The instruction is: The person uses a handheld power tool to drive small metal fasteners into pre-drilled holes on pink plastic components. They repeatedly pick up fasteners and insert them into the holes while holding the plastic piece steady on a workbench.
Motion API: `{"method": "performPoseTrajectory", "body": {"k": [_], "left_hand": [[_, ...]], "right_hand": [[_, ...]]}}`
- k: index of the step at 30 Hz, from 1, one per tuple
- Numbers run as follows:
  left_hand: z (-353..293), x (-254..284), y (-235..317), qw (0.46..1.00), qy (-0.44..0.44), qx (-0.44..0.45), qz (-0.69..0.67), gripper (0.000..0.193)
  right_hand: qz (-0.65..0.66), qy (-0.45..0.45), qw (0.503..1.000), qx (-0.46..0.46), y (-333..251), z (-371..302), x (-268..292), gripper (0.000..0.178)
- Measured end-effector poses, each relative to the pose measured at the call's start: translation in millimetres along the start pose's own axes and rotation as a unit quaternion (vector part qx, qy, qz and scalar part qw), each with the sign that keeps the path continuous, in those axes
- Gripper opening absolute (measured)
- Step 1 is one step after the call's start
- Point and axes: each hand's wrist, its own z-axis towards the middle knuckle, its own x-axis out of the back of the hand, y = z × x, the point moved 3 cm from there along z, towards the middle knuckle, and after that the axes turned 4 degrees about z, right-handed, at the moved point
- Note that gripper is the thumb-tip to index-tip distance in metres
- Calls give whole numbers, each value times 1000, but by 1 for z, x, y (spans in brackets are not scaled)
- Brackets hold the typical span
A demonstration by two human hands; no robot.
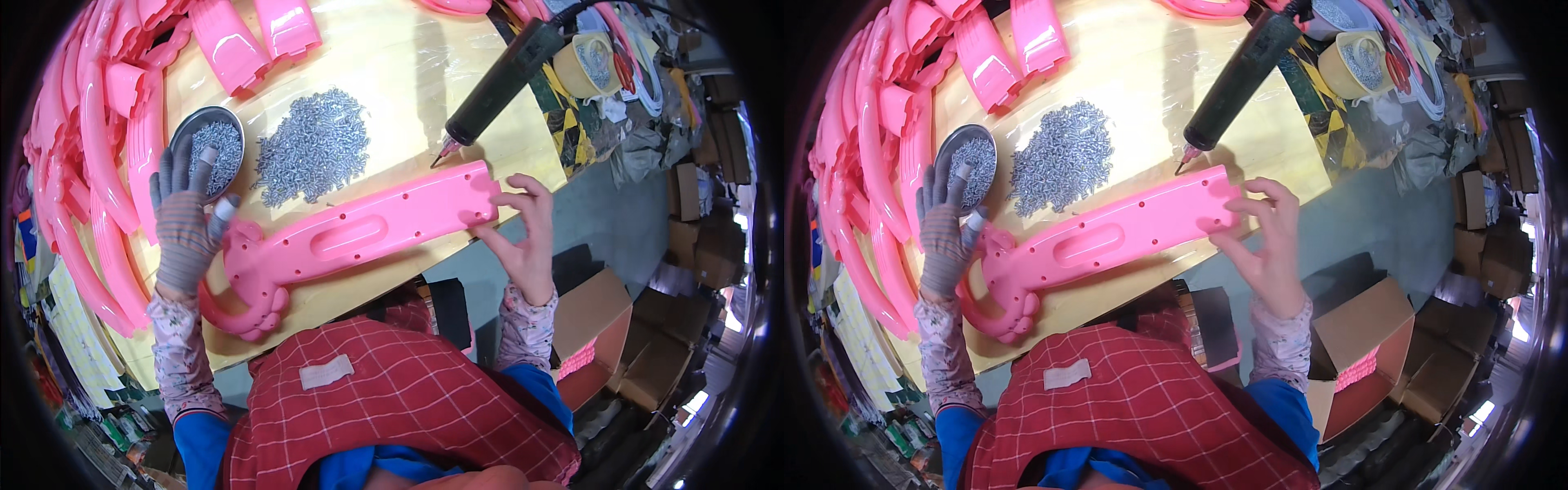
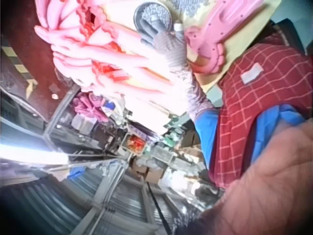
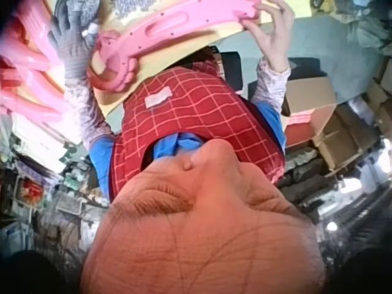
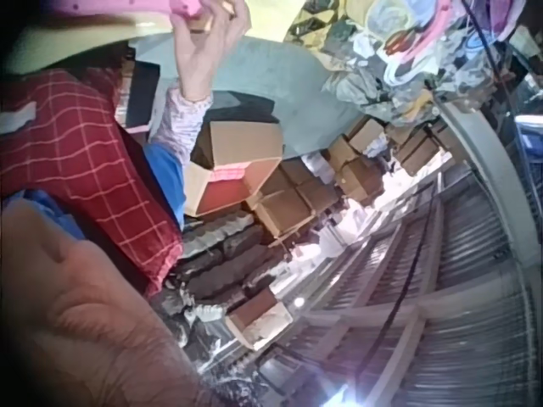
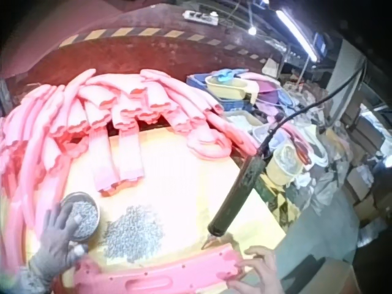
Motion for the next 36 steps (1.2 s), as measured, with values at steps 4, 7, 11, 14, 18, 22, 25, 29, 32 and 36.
{"method": "performPoseTrajectory", "body": {"k": [4, 7, 11, 14, 18, 22, 25, 29, 32, 36], "left_hand": [[-18, -2, 54, 972, -45, -50, -225, 82], [-27, -17, 104, 968, -141, -57, -200, 99], [-33, -27, 133, 976, -145, -74, -143, 89], [-48, -42, 146, 963, -91, -104, -230, 68], [-57, -47, 158, 980, -54, -130, -141, 54], [-55, -57, 164, 975, -78, -142, -149, 45], [-48, -47, 158, 947, -193, -171, -190, 40], [-46, -56, 164, 934, -177, -121, -287, 31], [-45, -64, 160, 870, -222, -19, -440, 30], [-46, -48, 148, 844, -85, 10, -529, 35]], "right_hand": [[163, 94, 977, -95, 26, 23, 14, 67], [297, 76, 941, -145, 51, 89, -5, 78], [468, 25, 851, -236, 51, 137, -49, 54], [466, 38, 869, -161, 15, 144, -58, 46], [539, 13, 842, -30, -71, 131, -77, 95], [571, -65, 818, 32, -137, 110, -142, 100], [577, -79, 811, 54, -147, 97, -182, 93], [615, -156, 771, 50, -160, 76, -196, 91], [598, -141, 775, 149, -170, 66, -182, 92], [570, -144, 787, 185, -185, 56, -181, 91]]}}
